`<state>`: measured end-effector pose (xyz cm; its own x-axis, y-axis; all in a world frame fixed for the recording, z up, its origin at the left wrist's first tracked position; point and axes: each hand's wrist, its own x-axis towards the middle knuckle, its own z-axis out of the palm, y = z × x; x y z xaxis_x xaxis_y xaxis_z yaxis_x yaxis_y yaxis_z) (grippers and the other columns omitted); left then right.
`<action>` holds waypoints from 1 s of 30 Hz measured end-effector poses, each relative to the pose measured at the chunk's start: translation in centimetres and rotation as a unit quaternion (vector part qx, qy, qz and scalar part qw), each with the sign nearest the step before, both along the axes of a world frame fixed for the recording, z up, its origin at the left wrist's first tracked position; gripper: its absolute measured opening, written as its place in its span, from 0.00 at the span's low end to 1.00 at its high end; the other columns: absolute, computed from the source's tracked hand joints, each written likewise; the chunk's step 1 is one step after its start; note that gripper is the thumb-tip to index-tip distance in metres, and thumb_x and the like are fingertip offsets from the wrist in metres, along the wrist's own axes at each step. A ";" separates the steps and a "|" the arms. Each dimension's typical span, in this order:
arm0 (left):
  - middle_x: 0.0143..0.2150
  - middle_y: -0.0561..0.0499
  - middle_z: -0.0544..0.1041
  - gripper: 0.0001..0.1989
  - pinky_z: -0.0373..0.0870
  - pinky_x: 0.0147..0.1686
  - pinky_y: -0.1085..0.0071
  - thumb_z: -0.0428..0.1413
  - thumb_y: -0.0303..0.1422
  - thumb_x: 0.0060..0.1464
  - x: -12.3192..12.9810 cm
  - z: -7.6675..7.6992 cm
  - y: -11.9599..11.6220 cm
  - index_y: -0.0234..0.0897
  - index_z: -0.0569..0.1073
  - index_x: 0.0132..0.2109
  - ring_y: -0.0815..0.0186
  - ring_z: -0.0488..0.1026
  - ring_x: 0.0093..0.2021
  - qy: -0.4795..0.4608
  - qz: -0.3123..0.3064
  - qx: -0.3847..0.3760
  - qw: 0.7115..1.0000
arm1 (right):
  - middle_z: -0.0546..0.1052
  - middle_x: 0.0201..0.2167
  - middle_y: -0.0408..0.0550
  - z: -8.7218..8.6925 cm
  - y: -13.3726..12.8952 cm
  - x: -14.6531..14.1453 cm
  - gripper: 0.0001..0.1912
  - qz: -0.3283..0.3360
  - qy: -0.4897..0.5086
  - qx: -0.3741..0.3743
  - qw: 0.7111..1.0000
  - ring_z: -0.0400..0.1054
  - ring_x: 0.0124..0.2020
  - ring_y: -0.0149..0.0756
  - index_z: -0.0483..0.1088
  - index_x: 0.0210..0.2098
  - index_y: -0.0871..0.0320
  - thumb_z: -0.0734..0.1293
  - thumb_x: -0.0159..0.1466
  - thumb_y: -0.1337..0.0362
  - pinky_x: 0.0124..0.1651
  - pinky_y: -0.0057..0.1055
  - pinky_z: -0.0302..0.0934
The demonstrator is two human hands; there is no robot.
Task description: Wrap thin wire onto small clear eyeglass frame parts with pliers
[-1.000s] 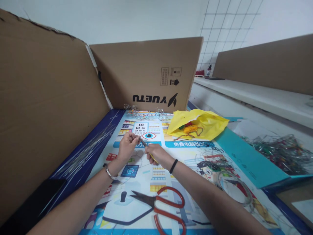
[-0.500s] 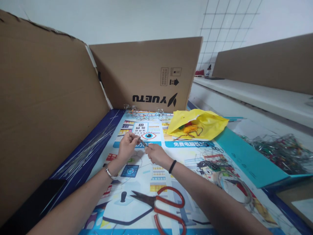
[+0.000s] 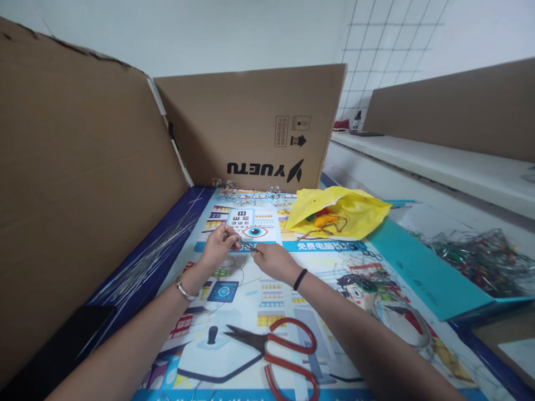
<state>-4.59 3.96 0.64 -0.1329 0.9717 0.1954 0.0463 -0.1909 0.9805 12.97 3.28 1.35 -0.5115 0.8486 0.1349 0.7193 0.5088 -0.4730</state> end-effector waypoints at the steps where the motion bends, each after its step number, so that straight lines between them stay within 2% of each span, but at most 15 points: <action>1: 0.16 0.57 0.69 0.06 0.66 0.21 0.76 0.54 0.28 0.42 -0.1 0.1 0.0 0.36 0.62 0.27 0.72 0.68 0.17 -0.001 -0.012 -0.004 1.000 | 0.71 0.23 0.47 0.1 0.0 0.1 0.11 -0.003 -0.024 0.008 1.000 0.63 0.25 0.34 0.66 0.29 0.57 0.57 0.61 0.59 0.26 0.27 0.44; 4: 0.16 0.57 0.70 0.06 0.65 0.20 0.77 0.54 0.28 0.42 -0.5 0.3 0.1 0.36 0.62 0.27 0.72 0.67 0.17 0.001 -0.058 -0.013 0.998 | 0.72 0.25 0.49 0.4 0.0 0.5 0.11 -0.010 -0.078 0.031 0.996 0.64 0.28 0.37 0.68 0.32 0.57 0.58 0.61 0.58 0.28 0.28 0.44; 6: 0.17 0.56 0.71 0.07 0.66 0.20 0.77 0.55 0.29 0.42 -0.8 0.2 0.3 0.36 0.62 0.28 0.72 0.68 0.17 -0.007 -0.074 -0.013 0.997 | 0.72 0.26 0.49 0.5 0.1 0.6 0.10 -0.003 -0.073 0.029 0.997 0.64 0.28 0.37 0.67 0.32 0.57 0.59 0.60 0.58 0.28 0.28 0.45; 8: 0.18 0.56 0.71 0.09 0.67 0.22 0.76 0.56 0.30 0.43 -1.0 0.0 0.5 0.36 0.61 0.29 0.72 0.69 0.18 -0.028 -0.059 -0.010 0.998 | 0.70 0.24 0.47 0.4 0.2 0.6 0.10 0.008 -0.029 -0.001 1.000 0.63 0.26 0.34 0.65 0.29 0.57 0.58 0.60 0.58 0.27 0.27 0.46; 10: 0.20 0.56 0.72 0.11 0.69 0.24 0.75 0.57 0.31 0.43 -1.0 -0.3 0.7 0.37 0.61 0.30 0.70 0.71 0.21 -0.054 -0.029 -0.003 0.998 | 0.67 0.21 0.43 0.2 0.2 0.4 0.11 0.011 0.046 -0.072 0.996 0.62 0.22 0.30 0.62 0.26 0.57 0.57 0.61 0.58 0.25 0.26 0.48; 13: 0.22 0.55 0.72 0.11 0.70 0.27 0.73 0.58 0.33 0.44 -0.6 -0.6 0.6 0.36 0.61 0.31 0.69 0.73 0.25 -0.064 0.010 0.020 0.998 | 0.64 0.19 0.39 -0.1 0.0 -0.1 0.13 -0.006 0.164 -0.206 0.965 0.60 0.17 0.26 0.58 0.24 0.57 0.56 0.60 0.57 0.21 0.24 0.50; 15: 0.24 0.55 0.72 0.11 0.70 0.28 0.73 0.57 0.34 0.45 -0.2 -0.6 0.3 0.36 0.62 0.32 0.69 0.74 0.27 -0.053 0.031 0.040 0.997 | 0.64 0.18 0.38 -0.1 -0.3 -0.5 0.13 -0.016 0.213 -0.262 0.941 0.59 0.15 0.24 0.57 0.23 0.57 0.56 0.60 0.57 0.19 0.23 0.50; 23: 0.27 0.55 0.72 0.08 0.70 0.29 0.73 0.56 0.34 0.47 0.8 -0.2 -0.6 0.36 0.65 0.33 0.71 0.72 0.27 -0.035 0.075 0.064 0.995 | 0.65 0.18 0.37 0.1 -1.0 -1.3 0.12 -0.039 0.271 -0.306 0.912 0.59 0.14 0.22 0.59 0.25 0.58 0.57 0.59 0.57 0.16 0.21 0.50; 30: 0.25 0.55 0.71 0.04 0.67 0.29 0.74 0.54 0.32 0.48 0.6 -0.3 -0.6 0.36 0.66 0.32 0.71 0.70 0.26 -0.004 0.075 0.094 0.993 | 0.67 0.19 0.39 0.1 -0.6 -0.8 0.12 -0.012 0.321 -0.390 0.863 0.60 0.15 0.23 0.62 0.27 0.59 0.59 0.57 0.56 0.16 0.21 0.48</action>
